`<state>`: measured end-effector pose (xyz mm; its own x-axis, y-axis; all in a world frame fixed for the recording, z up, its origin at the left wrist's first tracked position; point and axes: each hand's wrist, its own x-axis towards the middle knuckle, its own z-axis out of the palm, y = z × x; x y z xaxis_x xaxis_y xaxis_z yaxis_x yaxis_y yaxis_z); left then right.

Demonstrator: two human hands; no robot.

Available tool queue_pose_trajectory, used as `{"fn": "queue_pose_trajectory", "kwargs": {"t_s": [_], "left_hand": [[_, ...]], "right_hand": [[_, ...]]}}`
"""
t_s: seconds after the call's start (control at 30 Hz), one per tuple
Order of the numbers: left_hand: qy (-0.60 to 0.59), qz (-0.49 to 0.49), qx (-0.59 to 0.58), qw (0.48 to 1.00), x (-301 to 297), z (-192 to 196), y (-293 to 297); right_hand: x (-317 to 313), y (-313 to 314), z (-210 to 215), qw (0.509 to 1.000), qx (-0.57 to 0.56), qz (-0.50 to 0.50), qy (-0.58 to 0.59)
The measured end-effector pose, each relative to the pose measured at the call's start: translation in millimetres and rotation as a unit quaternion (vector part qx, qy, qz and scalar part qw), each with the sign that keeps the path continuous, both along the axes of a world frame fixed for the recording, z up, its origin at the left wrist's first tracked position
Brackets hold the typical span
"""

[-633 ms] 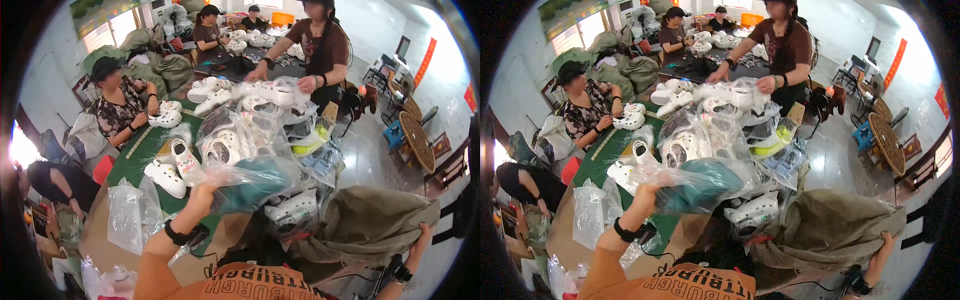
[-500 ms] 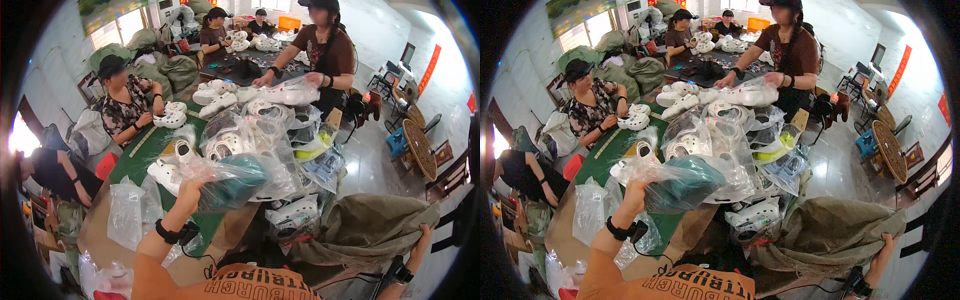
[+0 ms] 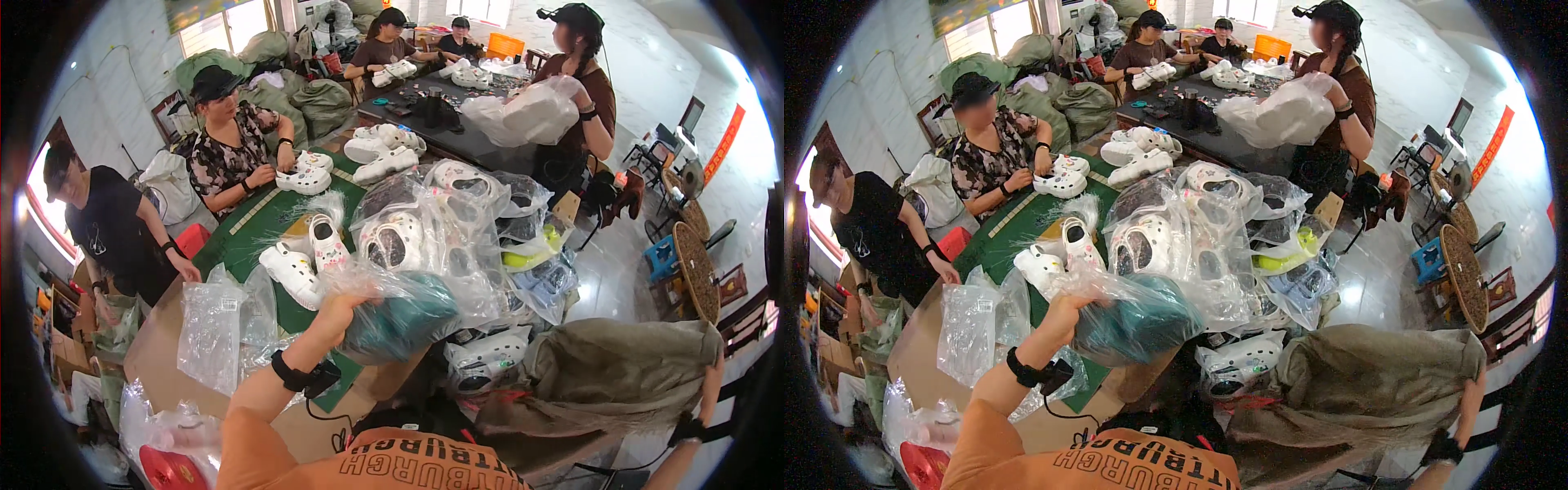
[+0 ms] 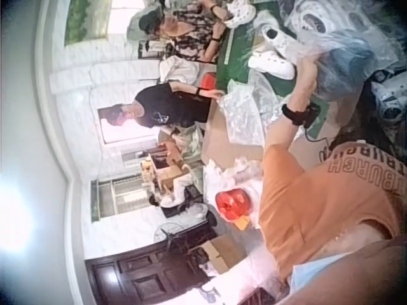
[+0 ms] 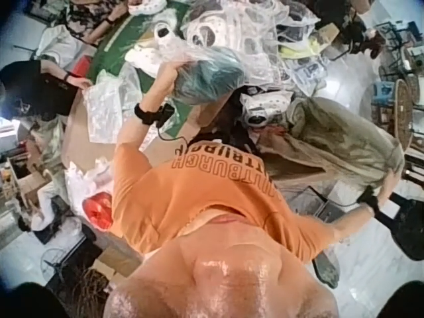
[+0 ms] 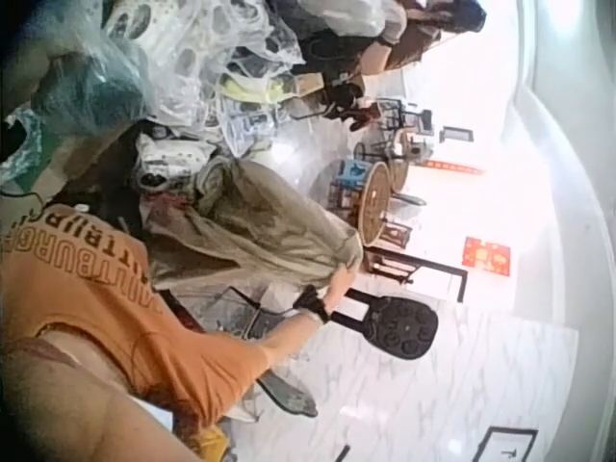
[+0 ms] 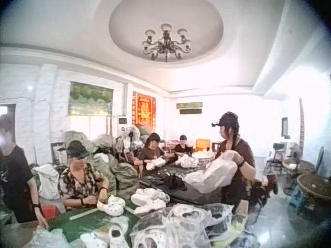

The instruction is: Packing decorated clogs into individual plastic bags and placing the packed units into a large sack.

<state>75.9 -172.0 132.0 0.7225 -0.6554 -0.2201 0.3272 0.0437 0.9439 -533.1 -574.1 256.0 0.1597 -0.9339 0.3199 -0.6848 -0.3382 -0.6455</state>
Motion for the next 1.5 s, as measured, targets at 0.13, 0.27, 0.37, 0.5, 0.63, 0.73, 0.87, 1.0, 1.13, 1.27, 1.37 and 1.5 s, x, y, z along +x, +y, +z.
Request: {"fn": "queue_pose_trajectory", "kwargs": {"t_s": [0.13, 0.27, 0.37, 0.5, 0.63, 0.73, 0.87, 1.0, 1.13, 1.27, 1.37, 1.5], "left_hand": [[0.013, -0.038, 0.000, 0.999, -16.7, -1.4, -14.0], [0.026, -0.025, -0.032, 0.999, 5.3, -44.4, 25.5], [0.006, -0.051, 0.001, 0.999, -17.9, -21.4, -7.5], [-0.002, -0.043, 0.019, 0.999, -19.0, -17.7, -12.9], [0.012, -0.092, -0.016, 0.996, -14.7, -17.2, -57.8], [0.008, -0.026, 0.018, 0.999, -0.9, -47.1, -36.2], [-0.056, 0.016, 0.023, 0.998, -22.9, -24.6, -57.5], [0.003, 0.027, -0.024, 0.999, -10.5, -24.9, -62.7], [0.027, 0.086, 0.003, 0.996, -6.6, -22.1, -60.0], [0.045, 0.106, -0.016, 0.993, -1.0, -7.0, -73.6], [0.011, 0.135, -0.015, 0.991, 5.4, -21.9, -71.7], [-0.192, 0.129, 0.017, 0.973, 3.3, -35.3, -58.8]], "right_hand": [[-173.3, -101.1, -26.7, 0.996, 0.070, -0.047, -0.025], [-258.1, -197.3, 38.9, 0.886, -0.016, -0.251, 0.388], [-318.2, -210.9, -20.8, 0.909, -0.016, -0.265, 0.322], [-290.3, -274.5, -67.4, 0.933, -0.046, -0.248, 0.257], [-344.7, -221.8, -9.0, 0.918, -0.117, -0.315, 0.209], [-210.5, -290.3, -13.2, 0.930, -0.183, -0.267, 0.175], [-11.3, -225.1, -87.0, 0.965, -0.158, -0.203, 0.052], [3.2, -223.9, -219.7, 0.864, 0.063, -0.058, 0.497], [101.6, -150.2, -345.1, 0.819, 0.546, -0.127, -0.123], [152.6, -114.4, -378.0, 0.819, 0.567, -0.014, -0.088], [180.1, -110.6, -396.1, 0.810, 0.575, 0.101, -0.062], [242.5, -78.8, -360.8, 0.786, 0.576, 0.223, -0.024]]}}
